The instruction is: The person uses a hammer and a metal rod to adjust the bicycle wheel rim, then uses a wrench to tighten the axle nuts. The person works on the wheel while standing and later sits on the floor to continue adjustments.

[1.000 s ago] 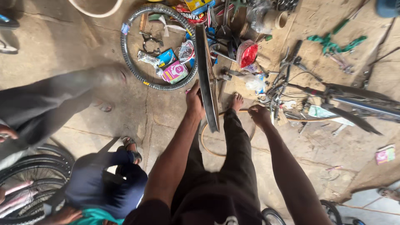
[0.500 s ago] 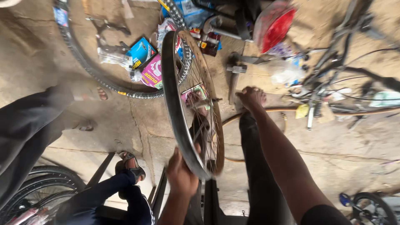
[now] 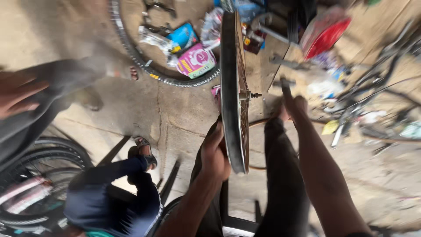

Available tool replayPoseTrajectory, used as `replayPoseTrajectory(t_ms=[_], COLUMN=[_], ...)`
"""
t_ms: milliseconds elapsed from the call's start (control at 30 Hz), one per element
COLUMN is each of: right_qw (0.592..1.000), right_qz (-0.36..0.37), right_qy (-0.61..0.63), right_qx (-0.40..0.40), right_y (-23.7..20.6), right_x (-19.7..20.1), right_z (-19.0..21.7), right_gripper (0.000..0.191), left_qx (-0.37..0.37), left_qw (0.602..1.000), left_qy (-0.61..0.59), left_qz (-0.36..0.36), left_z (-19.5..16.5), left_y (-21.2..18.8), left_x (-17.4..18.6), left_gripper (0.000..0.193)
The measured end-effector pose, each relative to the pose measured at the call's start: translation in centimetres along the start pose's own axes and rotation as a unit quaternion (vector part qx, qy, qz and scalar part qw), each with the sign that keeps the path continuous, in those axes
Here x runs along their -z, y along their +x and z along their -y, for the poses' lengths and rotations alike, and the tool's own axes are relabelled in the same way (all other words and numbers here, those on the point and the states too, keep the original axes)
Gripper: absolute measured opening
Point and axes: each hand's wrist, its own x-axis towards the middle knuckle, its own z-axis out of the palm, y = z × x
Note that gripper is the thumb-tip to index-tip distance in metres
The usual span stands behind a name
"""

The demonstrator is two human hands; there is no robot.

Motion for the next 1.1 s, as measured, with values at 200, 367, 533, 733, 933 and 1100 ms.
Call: replayPoseTrajectory(t_ms=[200, 367, 533, 733, 933, 1100], right_qw=[0.97, 0.96, 0.969, 0.984, 0.993, 0.998], right_qz=[0.187, 0.157, 0.204, 0.151, 0.116, 0.047], right_qy=[-0.112, 0.072, 0.005, -0.084, 0.017, 0.037], right_qx=[-0.106, -0.221, -0.142, -0.051, 0.003, -0.03], right_y=[-15.6, -30.2, -37.0, -38.4, -39.7, -42.2], right_x=[9.7, 16.2, 20.0, 21.0, 21.8, 21.9], right_z=[-2.6, -2.4, 0.8, 6.8, 11.6, 15.8], right_gripper=[0.042, 0.014, 0.019, 0.023, 0.03, 0.018], left_qx=[-0.08, -0.123, -0.135, -0.177, -0.191, -0.18], left_qw=[0.993, 0.986, 0.985, 0.972, 0.966, 0.967], left_qy=[-0.089, -0.092, -0.106, -0.139, -0.164, -0.165], left_qz=[0.014, 0.065, 0.025, 0.068, 0.064, 0.078], left_z=[-4.0, -8.3, -11.8, -16.7, -22.1, -26.0], left_y=[-4.9, -11.6, -17.7, -20.9, -20.0, -19.4], left_x=[-7.7, -11.2, -12.8, -12.3, -9.3, -6.6], left_gripper=[0.024, 0.017, 0.028, 0.028, 0.031, 0.04])
